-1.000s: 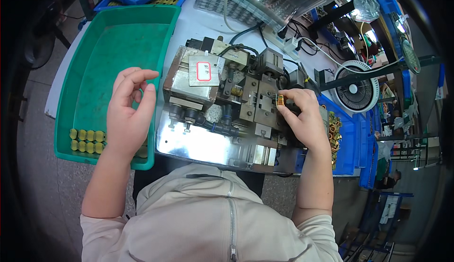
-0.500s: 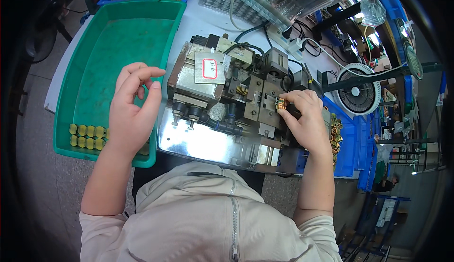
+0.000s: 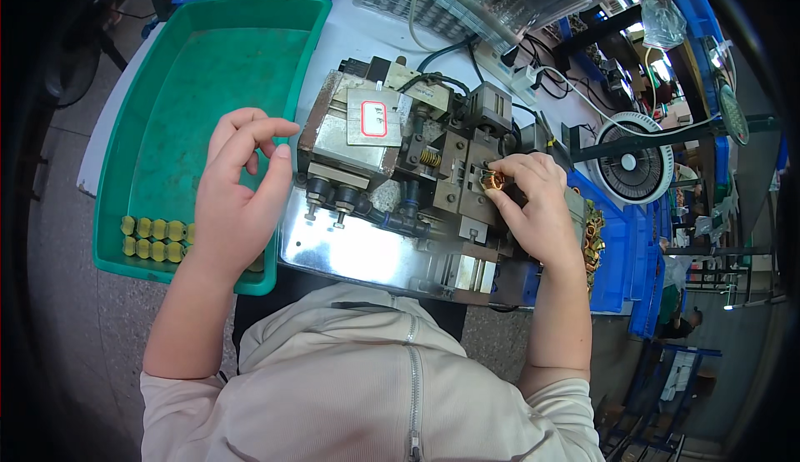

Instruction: Assembling or inspecting small circular metal components using a specialized industrial machine on a production line.

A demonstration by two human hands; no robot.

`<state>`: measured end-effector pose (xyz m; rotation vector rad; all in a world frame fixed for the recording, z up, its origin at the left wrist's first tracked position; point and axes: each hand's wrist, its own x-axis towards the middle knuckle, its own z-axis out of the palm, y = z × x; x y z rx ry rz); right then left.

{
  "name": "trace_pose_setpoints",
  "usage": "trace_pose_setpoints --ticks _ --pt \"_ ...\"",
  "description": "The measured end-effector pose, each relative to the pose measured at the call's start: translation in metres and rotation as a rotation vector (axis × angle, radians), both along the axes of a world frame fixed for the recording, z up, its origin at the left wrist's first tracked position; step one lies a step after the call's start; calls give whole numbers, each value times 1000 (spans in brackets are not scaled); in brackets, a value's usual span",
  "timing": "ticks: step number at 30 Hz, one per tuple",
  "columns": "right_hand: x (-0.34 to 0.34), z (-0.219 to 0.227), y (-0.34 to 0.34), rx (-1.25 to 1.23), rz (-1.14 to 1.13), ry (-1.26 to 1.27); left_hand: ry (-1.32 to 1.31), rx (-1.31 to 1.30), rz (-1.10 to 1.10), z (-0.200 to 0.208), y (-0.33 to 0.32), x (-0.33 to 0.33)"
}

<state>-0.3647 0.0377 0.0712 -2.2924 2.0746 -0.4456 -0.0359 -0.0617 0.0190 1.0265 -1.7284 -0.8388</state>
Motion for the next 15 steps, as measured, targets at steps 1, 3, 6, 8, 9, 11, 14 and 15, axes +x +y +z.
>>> trace_pose_setpoints --ticks 1,3,6,8,9,11,14,15 --pt "-1 0 0 2 6 -6 -3 -1 -2 0 0 0" --pt "-3 -1 -1 5 17 -19 -9 -3 -5 1 0 0" --pt "-6 -2 -3 10 33 -29 -15 -3 -7 0 0 0" --pt "-8 -2 -4 14 48 -38 -20 -3 -11 -1 0 0" --pt "-8 -2 -5 14 49 -40 -22 -4 -10 -1 0 0" --pt "-7 -2 -7 29 68 -39 -31 -5 -10 -1 0 1" --pt "-8 -1 -9 45 85 -38 -41 -6 -11 -1 0 1" --pt "-9 0 -8 51 88 -36 -42 -4 -13 -1 0 1"
